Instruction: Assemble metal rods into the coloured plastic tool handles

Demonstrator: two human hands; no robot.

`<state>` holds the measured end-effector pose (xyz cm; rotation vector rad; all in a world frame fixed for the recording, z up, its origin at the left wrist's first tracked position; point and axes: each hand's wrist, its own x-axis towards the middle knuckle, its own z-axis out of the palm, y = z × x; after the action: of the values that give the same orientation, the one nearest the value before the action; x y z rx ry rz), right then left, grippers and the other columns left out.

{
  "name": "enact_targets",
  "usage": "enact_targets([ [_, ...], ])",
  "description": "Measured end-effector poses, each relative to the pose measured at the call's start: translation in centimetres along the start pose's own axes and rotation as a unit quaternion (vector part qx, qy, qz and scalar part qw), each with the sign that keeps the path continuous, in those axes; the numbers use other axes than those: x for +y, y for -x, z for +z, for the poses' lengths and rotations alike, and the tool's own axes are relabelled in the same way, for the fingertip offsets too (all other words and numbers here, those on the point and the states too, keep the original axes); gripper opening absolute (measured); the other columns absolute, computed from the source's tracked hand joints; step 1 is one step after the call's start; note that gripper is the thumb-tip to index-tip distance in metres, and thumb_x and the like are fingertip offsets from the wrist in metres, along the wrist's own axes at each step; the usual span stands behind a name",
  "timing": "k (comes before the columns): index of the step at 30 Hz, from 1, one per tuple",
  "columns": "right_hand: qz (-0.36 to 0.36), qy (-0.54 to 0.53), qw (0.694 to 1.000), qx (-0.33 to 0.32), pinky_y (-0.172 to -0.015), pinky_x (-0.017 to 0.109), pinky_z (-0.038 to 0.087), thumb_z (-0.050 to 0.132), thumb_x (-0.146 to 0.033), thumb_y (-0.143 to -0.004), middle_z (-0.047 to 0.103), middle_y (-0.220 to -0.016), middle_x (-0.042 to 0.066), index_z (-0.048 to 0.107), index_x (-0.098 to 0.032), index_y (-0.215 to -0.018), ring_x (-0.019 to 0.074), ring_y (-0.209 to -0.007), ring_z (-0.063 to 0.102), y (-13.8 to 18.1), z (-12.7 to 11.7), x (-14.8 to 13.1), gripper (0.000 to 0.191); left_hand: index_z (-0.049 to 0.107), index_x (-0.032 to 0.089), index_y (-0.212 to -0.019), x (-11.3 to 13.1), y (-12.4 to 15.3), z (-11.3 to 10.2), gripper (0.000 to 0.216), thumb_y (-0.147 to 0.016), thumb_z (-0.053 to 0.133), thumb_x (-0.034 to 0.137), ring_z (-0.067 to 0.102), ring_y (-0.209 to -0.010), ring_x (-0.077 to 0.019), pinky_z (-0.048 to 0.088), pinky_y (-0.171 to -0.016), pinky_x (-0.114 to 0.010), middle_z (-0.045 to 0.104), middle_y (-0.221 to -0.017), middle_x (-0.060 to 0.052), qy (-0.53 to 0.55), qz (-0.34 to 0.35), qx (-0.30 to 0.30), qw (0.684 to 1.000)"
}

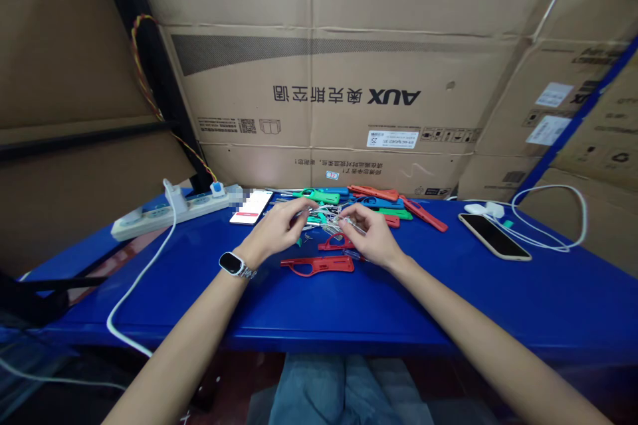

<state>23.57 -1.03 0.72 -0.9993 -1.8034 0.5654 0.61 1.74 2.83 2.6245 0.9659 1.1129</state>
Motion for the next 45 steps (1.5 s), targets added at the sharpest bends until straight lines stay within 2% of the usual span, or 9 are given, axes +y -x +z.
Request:
enact_targets([
  [5,-0.034,0.106,0.994,0.008,-0.058,0.028,0.039,0.058,-0.042,-0.091,0.055,-0.071,-0.001,0.061,-0.023,-0.113,0.0146,-0.059,0.049,-0.1,-0.7,0.3,0.029,0.063,0.017,-0.101,0.1,0.1,0.3,0.019,-0.094,0.049,0.027,0.047,-0.056,-0.0118,0.034,-0.055,-0.025,0.058,-0.067,0.001,0.023,-0.005,-0.029,0.999],
  [10,-0.036,0.067,0.997,-0.032,-0.074,0.030,0.046,0.054,-0.040,-0.094,0.065,-0.093,0.005,0.069,-0.020,-0.095,0.0180,-0.083,0.061,-0.3,-0.8,0.6,0.025,0.066,0.017,-0.094,0.3,0.1,0.3,0.021,-0.094,0.051,0.032,0.043,-0.052,-0.0105,0.031,-0.052,-0.024,0.057,-0.065,0.002,0.020,-0.003,-0.051,0.998],
  [14,0.036,-0.025,0.994,-0.096,-0.067,0.028,0.046,0.065,-0.045,-0.086,0.066,-0.084,0.002,0.068,-0.018,-0.093,0.0160,-0.073,0.059,-0.1,-0.2,0.9,0.028,0.066,0.018,-0.098,0.4,0.3,0.2,0.023,-0.096,0.050,0.034,0.046,-0.049,-0.0107,0.031,-0.049,-0.024,0.055,-0.059,0.003,0.036,-0.026,-0.069,0.997],
  [19,0.055,-0.048,0.989,-0.130,-0.062,0.026,0.043,0.070,-0.044,-0.080,0.065,-0.080,0.001,0.068,-0.017,-0.086,0.0144,-0.069,0.056,0.2,0.4,1.1,0.028,0.060,0.019,-0.104,0.6,1.5,-0.1,0.021,-0.095,0.053,0.036,0.061,-0.061,-0.0143,0.042,-0.057,-0.024,0.068,-0.070,0.000,0.080,-0.065,-0.085,0.991],
  [25,0.059,-0.048,0.978,-0.195,-0.071,0.030,0.048,0.071,-0.036,-0.079,0.067,-0.081,0.002,0.068,-0.018,-0.085,0.0170,-0.075,0.061,1.1,0.5,0.3,0.019,0.065,0.020,-0.099,0.8,4.3,-0.6,0.022,-0.098,0.050,0.037,0.063,-0.073,-0.0153,0.045,-0.062,-0.025,0.070,-0.087,-0.003,0.054,-0.079,-0.109,0.989],
  [28,0.082,-0.068,0.969,-0.221,-0.068,0.029,0.048,0.070,-0.033,-0.078,0.065,-0.080,0.000,0.067,-0.019,-0.087,0.0155,-0.071,0.059,1.6,0.5,-0.1,0.016,0.065,0.021,-0.097,0.7,5.2,-0.5,0.021,-0.098,0.049,0.035,0.063,-0.076,-0.0163,0.046,-0.065,-0.026,0.070,-0.091,-0.003,0.029,-0.079,-0.122,0.989],
  [34,0.095,-0.081,0.965,-0.230,-0.063,0.027,0.044,0.069,-0.038,-0.080,0.064,-0.076,0.000,0.067,-0.018,-0.090,0.0144,-0.068,0.056,1.6,0.4,-0.3,0.022,0.063,0.021,-0.102,0.8,5.1,0.1,0.015,-0.094,0.051,0.026,0.062,-0.078,-0.0179,0.047,-0.069,-0.029,0.069,-0.092,-0.003,0.011,-0.067,-0.132,0.989],
  [39,0.132,-0.160,0.944,-0.257,-0.051,0.022,0.037,0.067,-0.050,-0.082,0.064,-0.069,0.000,0.064,-0.017,-0.084,0.0100,-0.056,0.050,0.6,0.9,-0.4,0.033,0.059,0.021,-0.114,2.2,3.4,1.1,0.030,-0.089,0.065,0.037,0.064,-0.094,-0.0205,0.048,-0.083,-0.032,0.068,-0.110,-0.005,0.064,-0.039,-0.126,0.989],
  [45,0.273,-0.276,0.890,-0.240,-0.038,0.018,0.015,0.054,-0.042,-0.089,0.069,-0.066,-0.001,0.049,-0.022,-0.099,0.0058,-0.036,0.031,-0.3,-0.1,0.0,0.023,0.065,0.019,-0.105,2.1,1.8,2.1,0.023,-0.092,0.061,0.036,0.054,-0.064,-0.0137,0.041,-0.060,-0.025,0.067,-0.083,-0.001,0.131,-0.076,-0.124,0.981],
])
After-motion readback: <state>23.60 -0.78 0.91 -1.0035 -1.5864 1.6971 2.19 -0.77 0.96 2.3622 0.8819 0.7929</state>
